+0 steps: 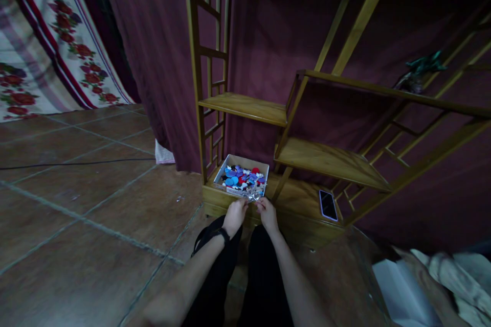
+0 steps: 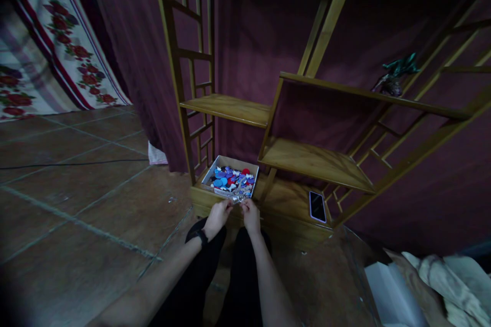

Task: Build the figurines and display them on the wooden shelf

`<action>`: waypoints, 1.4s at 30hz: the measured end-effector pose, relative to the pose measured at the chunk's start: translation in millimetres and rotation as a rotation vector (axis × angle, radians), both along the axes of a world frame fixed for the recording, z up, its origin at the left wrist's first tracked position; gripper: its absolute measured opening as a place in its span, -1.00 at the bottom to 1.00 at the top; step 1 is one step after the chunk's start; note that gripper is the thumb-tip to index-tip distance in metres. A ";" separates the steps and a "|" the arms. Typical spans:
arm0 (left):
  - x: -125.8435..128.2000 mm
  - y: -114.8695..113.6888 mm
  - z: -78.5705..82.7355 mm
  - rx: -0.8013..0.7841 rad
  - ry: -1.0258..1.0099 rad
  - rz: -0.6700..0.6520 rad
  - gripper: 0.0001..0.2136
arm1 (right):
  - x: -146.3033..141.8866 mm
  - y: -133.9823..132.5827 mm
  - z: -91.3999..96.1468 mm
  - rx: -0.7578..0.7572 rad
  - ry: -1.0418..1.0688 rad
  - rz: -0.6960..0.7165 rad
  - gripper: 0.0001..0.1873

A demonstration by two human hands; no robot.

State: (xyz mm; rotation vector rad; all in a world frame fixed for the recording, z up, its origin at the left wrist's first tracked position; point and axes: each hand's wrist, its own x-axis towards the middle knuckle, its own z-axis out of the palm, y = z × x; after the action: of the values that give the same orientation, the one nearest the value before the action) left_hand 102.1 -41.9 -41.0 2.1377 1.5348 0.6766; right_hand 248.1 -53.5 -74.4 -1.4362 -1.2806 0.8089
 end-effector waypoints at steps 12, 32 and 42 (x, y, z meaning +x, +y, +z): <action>-4.2 7.1 1.9 -0.132 0.074 0.207 -0.82 | -17.6 1.4 -0.6 -0.030 0.052 0.059 -0.74; 3.4 -14.8 18.6 -0.012 0.282 0.086 -0.77 | -5.3 -4.4 3.7 0.020 -0.206 -0.043 -0.76; -5.0 -20.3 27.3 0.096 0.382 -0.019 -0.76 | -9.7 -15.5 16.2 0.007 -0.142 -0.042 -0.72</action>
State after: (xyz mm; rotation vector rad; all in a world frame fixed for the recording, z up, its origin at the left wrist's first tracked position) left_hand 97.1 -62.3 -13.6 2.4584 1.6954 0.3532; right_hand 238.5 -69.0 -58.3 -1.5326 -1.3540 0.6841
